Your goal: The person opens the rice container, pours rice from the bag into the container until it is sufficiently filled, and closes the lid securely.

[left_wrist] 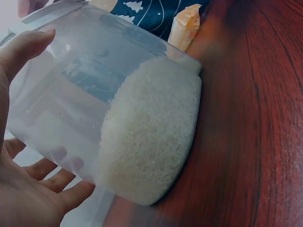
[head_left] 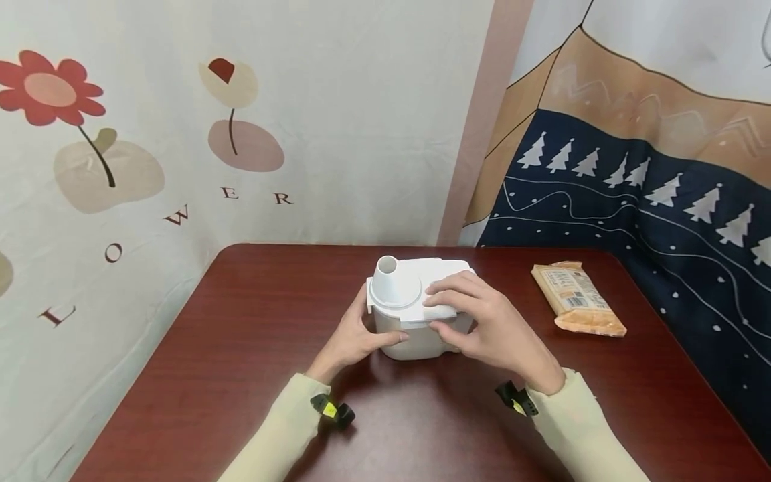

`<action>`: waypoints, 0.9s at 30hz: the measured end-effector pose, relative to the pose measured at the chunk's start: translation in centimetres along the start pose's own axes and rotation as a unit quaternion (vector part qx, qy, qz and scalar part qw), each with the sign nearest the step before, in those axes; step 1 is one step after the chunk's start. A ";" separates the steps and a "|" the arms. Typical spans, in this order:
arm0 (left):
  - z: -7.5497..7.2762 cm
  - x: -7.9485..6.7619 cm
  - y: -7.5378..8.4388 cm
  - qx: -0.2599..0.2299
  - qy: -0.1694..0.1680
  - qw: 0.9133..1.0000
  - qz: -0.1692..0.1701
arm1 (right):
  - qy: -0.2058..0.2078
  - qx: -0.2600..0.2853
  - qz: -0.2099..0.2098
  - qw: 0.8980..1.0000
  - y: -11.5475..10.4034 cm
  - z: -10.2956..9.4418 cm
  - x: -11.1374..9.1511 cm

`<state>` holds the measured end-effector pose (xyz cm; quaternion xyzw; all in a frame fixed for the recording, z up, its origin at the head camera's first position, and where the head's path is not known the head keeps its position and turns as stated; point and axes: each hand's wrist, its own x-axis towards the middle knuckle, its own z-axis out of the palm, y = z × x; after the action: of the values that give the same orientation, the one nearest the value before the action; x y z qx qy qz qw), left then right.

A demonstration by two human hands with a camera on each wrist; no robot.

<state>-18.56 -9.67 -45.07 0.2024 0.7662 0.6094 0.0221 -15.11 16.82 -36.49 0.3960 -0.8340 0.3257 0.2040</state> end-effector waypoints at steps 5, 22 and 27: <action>0.4 0.0 0.1 0.010 0.024 1.000 -0.005 | 0.036 0.020 0.006 0.999 0.7 -0.9 0.0; 2.2 -1.7 0.6 0.006 0.119 0.992 -0.043 | -0.001 0.200 0.193 0.961 5.7 -2.2 -0.9; 3.0 -2.2 0.8 0.019 0.136 0.989 -0.058 | -0.034 0.261 0.191 0.946 6.8 -2.2 -0.7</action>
<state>-15.50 -7.50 -45.54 0.0730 0.7840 0.6143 -0.0512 -19.88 21.96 -37.95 0.2795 -0.7861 0.5513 -0.0012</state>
